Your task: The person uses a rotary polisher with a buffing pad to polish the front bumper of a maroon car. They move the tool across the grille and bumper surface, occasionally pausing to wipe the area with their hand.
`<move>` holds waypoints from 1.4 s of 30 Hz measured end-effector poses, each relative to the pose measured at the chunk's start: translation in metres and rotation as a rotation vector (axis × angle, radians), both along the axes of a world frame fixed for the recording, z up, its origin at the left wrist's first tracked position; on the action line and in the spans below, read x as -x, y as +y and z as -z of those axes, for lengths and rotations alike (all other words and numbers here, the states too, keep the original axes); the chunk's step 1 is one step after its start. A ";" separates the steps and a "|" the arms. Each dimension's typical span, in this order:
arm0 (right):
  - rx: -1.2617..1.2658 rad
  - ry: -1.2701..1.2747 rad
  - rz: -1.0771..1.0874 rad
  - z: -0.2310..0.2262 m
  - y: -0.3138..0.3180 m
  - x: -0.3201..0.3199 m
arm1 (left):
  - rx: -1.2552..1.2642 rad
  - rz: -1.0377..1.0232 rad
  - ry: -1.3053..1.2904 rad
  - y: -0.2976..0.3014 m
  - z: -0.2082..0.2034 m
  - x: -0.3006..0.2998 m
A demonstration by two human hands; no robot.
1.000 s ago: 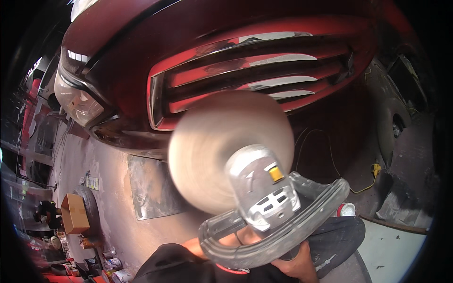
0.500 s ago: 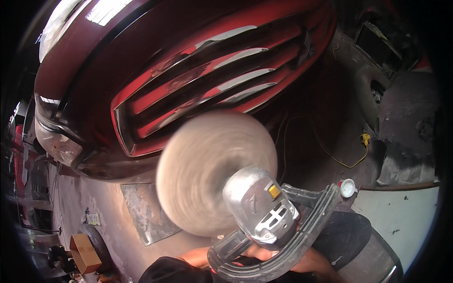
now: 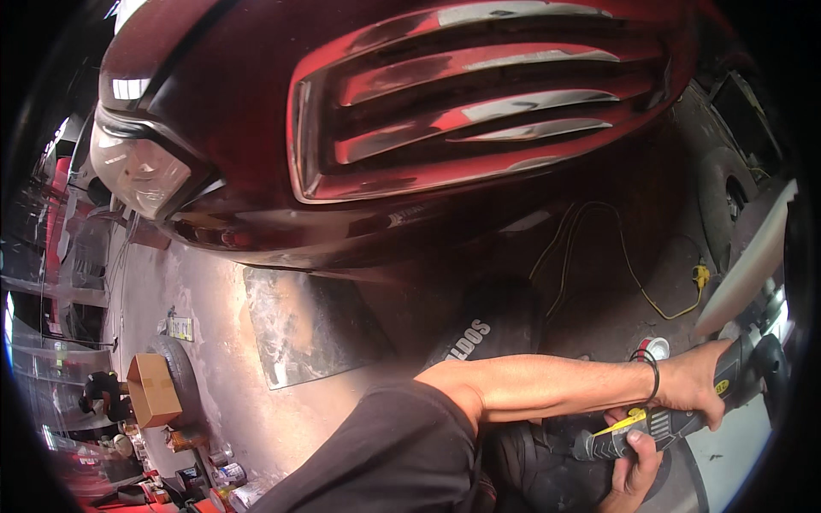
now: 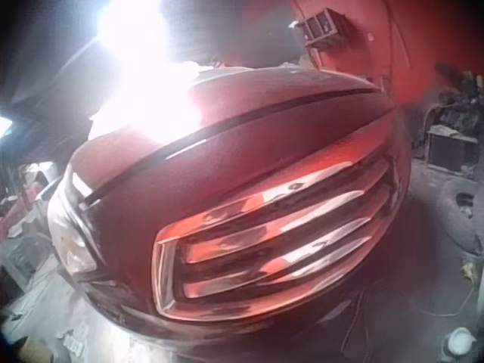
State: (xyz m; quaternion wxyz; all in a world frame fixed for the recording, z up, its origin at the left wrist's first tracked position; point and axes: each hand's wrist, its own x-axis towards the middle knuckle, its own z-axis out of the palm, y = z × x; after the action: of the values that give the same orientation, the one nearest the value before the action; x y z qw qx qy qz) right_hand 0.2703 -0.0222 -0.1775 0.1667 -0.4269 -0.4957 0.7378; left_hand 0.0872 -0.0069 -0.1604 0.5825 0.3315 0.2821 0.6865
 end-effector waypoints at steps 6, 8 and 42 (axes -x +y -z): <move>-0.127 -0.155 0.057 0.007 0.026 0.001 | 0.122 -0.116 0.281 0.025 0.017 0.019; -0.292 -0.370 -0.462 -0.016 0.036 0.008 | 0.063 -0.156 0.209 0.013 0.025 0.030; -1.006 -0.837 0.079 0.212 0.187 -0.052 | 0.976 -0.007 -0.301 -0.272 0.046 0.028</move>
State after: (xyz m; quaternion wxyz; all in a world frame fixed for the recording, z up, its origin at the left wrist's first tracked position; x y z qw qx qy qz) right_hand 0.3223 0.1652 -0.3895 0.1660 -0.5656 -0.7873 0.1807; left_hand 0.0589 -0.2787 -0.2064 0.7012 -0.0829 0.4838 0.5171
